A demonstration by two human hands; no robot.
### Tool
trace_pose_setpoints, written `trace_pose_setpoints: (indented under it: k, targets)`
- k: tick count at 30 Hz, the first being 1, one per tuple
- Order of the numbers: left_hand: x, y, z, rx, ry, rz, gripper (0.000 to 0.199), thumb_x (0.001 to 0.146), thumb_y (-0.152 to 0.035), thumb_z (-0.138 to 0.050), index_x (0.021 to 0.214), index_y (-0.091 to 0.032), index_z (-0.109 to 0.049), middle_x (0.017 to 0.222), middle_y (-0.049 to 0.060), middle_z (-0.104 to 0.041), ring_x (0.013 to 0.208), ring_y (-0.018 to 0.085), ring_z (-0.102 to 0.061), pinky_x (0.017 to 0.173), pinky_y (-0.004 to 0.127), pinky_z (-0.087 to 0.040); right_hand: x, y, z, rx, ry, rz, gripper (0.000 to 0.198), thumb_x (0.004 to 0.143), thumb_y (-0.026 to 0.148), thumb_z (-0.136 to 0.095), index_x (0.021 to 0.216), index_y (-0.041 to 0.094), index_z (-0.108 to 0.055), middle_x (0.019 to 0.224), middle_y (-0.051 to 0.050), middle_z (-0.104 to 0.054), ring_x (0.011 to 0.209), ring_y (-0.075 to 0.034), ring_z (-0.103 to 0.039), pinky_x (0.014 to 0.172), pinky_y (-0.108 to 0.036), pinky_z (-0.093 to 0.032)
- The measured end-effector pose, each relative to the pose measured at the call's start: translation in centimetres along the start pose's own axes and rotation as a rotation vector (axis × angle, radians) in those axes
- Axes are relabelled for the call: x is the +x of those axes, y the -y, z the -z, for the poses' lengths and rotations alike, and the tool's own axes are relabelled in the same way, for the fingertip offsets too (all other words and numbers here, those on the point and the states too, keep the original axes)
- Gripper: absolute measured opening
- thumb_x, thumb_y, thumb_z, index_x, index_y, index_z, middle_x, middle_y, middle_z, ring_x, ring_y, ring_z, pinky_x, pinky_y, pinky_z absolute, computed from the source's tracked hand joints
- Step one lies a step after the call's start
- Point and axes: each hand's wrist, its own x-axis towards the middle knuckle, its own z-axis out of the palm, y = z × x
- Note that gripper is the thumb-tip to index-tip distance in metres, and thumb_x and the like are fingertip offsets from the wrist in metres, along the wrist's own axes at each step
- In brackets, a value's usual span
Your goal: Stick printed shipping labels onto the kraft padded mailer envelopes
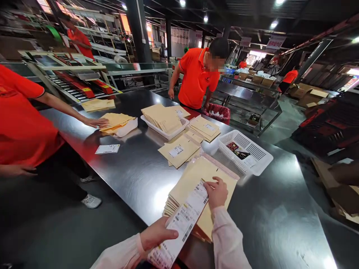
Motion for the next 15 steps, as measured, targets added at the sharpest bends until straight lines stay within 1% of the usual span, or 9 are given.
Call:
trace_pose_setpoints:
  k: [2, 3, 5, 6, 7, 8, 10, 12, 15]
  targets:
    - [-1.7, 1.2, 1.4, 0.052, -0.031, 0.039, 0.054, 0.05, -0.043, -0.088, 0.094, -0.015, -0.077, 0.088, 0.011, -0.074, 0.086, 0.027, -0.067, 0.083, 0.037, -0.048, 1.9, -1.0, -0.4, -0.179, -0.036, -0.062, 0.026, 0.076, 0.041, -0.067, 0.094, 0.025, -0.076, 0.129, -0.008, -0.057, 0.116, -0.033, -0.048, 0.097, -0.053, -0.037]
    - [-2.7, 1.7, 2.1, 0.087, -0.041, 0.062, 0.051, 0.051, -0.044, -0.087, 0.093, -0.017, -0.078, 0.089, 0.009, -0.075, 0.087, 0.028, -0.068, 0.083, 0.037, -0.049, 2.3, -1.4, -0.3, -0.254, -0.066, -0.094, 0.043, 0.075, 0.045, -0.069, 0.112, 0.024, -0.07, 0.135, -0.01, -0.052, 0.12, -0.035, -0.045, 0.097, -0.055, -0.037]
    - [-5.0, 2.4, 3.2, 0.143, -0.033, 0.1, 0.044, 0.053, -0.046, -0.086, 0.09, -0.023, -0.08, 0.091, 0.005, -0.076, 0.09, 0.03, -0.069, 0.084, 0.038, -0.049, 2.1, -2.1, 0.5, -0.355, -0.143, -0.187, 0.093, 0.068, 0.058, -0.072, 0.144, 0.015, -0.041, 0.144, -0.02, -0.04, 0.125, -0.041, -0.039, 0.095, -0.059, -0.037]
    - [-6.1, 2.4, 3.6, 0.149, -0.021, 0.107, 0.042, 0.054, -0.046, -0.085, 0.091, -0.026, -0.08, 0.093, 0.003, -0.076, 0.094, 0.03, -0.068, 0.086, 0.038, -0.049, 1.7, -2.4, 1.1, -0.389, -0.16, -0.265, 0.112, 0.064, 0.065, -0.072, 0.149, 0.008, -0.027, 0.144, -0.026, -0.037, 0.125, -0.044, -0.038, 0.093, -0.061, -0.038]
    - [-7.0, 2.2, 3.9, 0.144, -0.01, 0.102, 0.042, 0.055, -0.047, -0.085, 0.092, -0.028, -0.079, 0.095, 0.002, -0.076, 0.097, 0.031, -0.068, 0.088, 0.038, -0.049, 1.3, -2.7, 1.9, -0.413, -0.125, -0.356, 0.122, 0.06, 0.072, -0.07, 0.149, 0.002, -0.022, 0.141, -0.031, -0.037, 0.123, -0.046, -0.039, 0.091, -0.061, -0.039]
    - [-7.8, 1.8, 4.1, 0.135, -0.006, 0.09, 0.043, 0.055, -0.049, -0.085, 0.093, -0.029, -0.079, 0.096, 0.002, -0.076, 0.099, 0.031, -0.067, 0.089, 0.039, -0.048, 0.8, -3.0, 2.6, -0.421, -0.051, -0.445, 0.123, 0.059, 0.076, -0.067, 0.145, -0.003, -0.028, 0.136, -0.034, -0.04, 0.12, -0.048, -0.042, 0.09, -0.06, -0.041]
    - [-8.6, 0.5, 4.1, 0.141, -0.026, 0.058, 0.047, 0.055, -0.053, -0.083, 0.096, -0.029, -0.079, 0.097, 0.003, -0.075, 0.099, 0.032, -0.067, 0.089, 0.04, -0.048, 0.0, -3.4, 4.0, -0.395, 0.09, -0.551, 0.111, 0.061, 0.077, -0.064, 0.132, -0.006, -0.044, 0.124, -0.035, -0.048, 0.114, -0.048, -0.049, 0.089, -0.054, -0.044]
    - [-8.5, -1.2, 3.9, 0.196, -0.064, 0.025, 0.05, 0.056, -0.057, -0.081, 0.095, -0.026, -0.079, 0.094, 0.005, -0.075, 0.094, 0.031, -0.068, 0.085, 0.039, -0.049, -0.6, -4.0, 4.9, -0.375, 0.075, -0.566, 0.105, 0.062, 0.072, -0.066, 0.131, -0.004, -0.044, 0.122, -0.035, -0.049, 0.111, -0.045, -0.054, 0.087, -0.048, -0.046]
    - [-7.9, -3.2, 3.6, 0.255, -0.044, -0.032, 0.049, 0.058, -0.057, -0.08, 0.091, -0.02, -0.08, 0.086, 0.006, -0.075, 0.087, 0.029, -0.068, 0.083, 0.037, -0.049, -1.3, -5.6, 5.3, -0.327, -0.004, -0.614, 0.12, 0.056, 0.071, -0.07, 0.139, -0.006, -0.031, 0.121, -0.038, -0.049, 0.108, -0.047, -0.057, 0.081, -0.05, -0.049]
